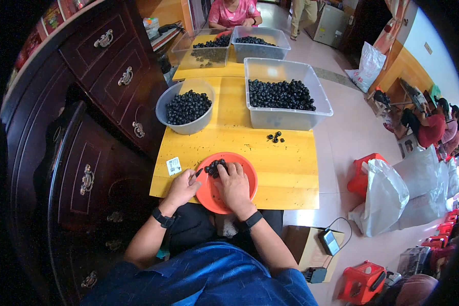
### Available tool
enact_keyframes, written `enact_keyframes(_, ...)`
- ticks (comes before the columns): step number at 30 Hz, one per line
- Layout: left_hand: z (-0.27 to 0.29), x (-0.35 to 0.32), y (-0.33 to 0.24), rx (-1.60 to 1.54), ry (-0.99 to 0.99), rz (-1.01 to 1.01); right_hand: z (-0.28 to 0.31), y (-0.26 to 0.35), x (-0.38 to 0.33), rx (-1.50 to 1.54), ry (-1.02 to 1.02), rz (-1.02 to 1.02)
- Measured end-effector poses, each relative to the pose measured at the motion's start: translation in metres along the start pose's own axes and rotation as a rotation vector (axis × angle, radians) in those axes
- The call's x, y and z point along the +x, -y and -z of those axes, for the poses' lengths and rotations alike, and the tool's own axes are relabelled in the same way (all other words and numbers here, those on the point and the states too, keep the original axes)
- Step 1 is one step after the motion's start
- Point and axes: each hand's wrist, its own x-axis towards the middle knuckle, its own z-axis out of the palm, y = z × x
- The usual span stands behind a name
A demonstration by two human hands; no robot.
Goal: Manually inspect and sort black berries from a plate into different containers.
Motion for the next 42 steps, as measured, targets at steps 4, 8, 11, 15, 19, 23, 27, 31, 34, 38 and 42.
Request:
enact_keyframes(4, 0.003, 0.002, -0.002, -0.068, 0.035, 0.049, -0.004, -0.011, -0.013, -0.031, 0.045, 0.065)
enact_keyframes(8, 0.001, 0.006, 0.007, -0.038, -0.013, 0.009, 0.019, -0.011, -0.026, 0.077, 0.111, 0.161)
enact_keyframes(11, 0.000, 0.007, 0.009, -0.026, -0.051, -0.031, 0.029, -0.013, -0.039, 0.081, 0.136, 0.240)
enact_keyframes(15, -0.002, 0.006, 0.005, -0.024, -0.070, -0.019, 0.035, -0.012, -0.046, 0.092, 0.113, 0.295)
enact_keyframes(19, -0.006, 0.005, 0.015, -0.055, -0.099, -0.015, 0.030, -0.008, -0.049, 0.038, 0.120, 0.299)
enact_keyframes(23, -0.003, 0.009, 0.013, -0.017, -0.067, -0.027, 0.026, -0.009, -0.047, 0.081, 0.129, 0.293)
enact_keyframes(27, -0.003, 0.008, 0.013, -0.007, -0.046, -0.041, 0.024, -0.010, -0.041, 0.078, 0.176, 0.207)
enact_keyframes(31, -0.002, 0.004, 0.008, -0.081, -0.059, -0.037, 0.026, -0.005, -0.029, 0.064, 0.218, 0.117)
enact_keyframes(34, 0.001, 0.001, 0.003, -0.050, -0.035, -0.006, 0.023, -0.009, -0.022, 0.220, 0.054, 0.039)
enact_keyframes(38, 0.007, -0.004, -0.004, -0.073, 0.003, 0.044, 0.028, -0.018, -0.015, 0.938, 0.072, -0.496)
enact_keyframes(42, 0.000, -0.004, 0.010, -0.095, -0.021, 0.008, 0.029, -0.047, -0.026, 2.072, 0.171, -0.779)
